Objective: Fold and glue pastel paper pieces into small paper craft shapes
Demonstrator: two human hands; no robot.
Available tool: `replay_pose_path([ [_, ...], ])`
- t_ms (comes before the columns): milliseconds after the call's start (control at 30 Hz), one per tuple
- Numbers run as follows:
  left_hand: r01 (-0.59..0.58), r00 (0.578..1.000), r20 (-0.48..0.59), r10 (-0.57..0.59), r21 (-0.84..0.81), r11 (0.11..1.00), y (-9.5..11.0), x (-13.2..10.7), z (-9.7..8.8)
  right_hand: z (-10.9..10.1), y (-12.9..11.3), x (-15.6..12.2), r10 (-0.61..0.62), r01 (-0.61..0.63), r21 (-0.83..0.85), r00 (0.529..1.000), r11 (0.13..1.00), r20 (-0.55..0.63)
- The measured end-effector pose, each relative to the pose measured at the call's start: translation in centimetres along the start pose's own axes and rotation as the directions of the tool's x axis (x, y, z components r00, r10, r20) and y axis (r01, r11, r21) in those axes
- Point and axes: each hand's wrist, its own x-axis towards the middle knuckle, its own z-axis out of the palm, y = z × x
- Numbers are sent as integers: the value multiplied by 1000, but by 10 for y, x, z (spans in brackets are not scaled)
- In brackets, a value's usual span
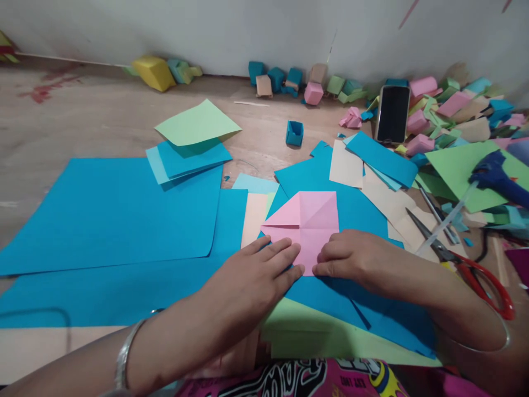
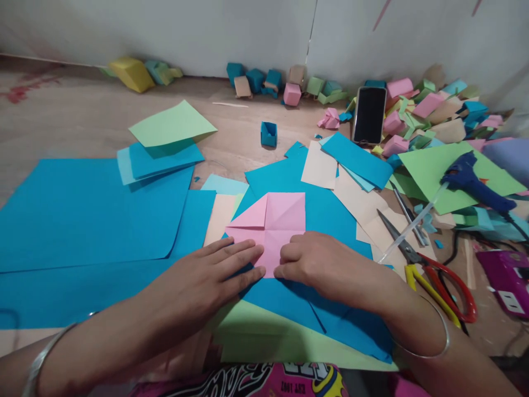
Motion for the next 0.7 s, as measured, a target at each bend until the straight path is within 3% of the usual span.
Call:
replay_pose_path([
  [267,-6,1000,-9,6,10,1000,-2,-1,-2,2,1,3,95,-104,138,993,985,75],
  [467,-21,1000,2,21,-16,1000,-4,-1,-5,3,4,1,11,-14,109,999,994,30],
  [700,-40,998,-52,39,-16,999,-6,-1,-5,2,5,-1,8,-14,102,998,995,66],
])
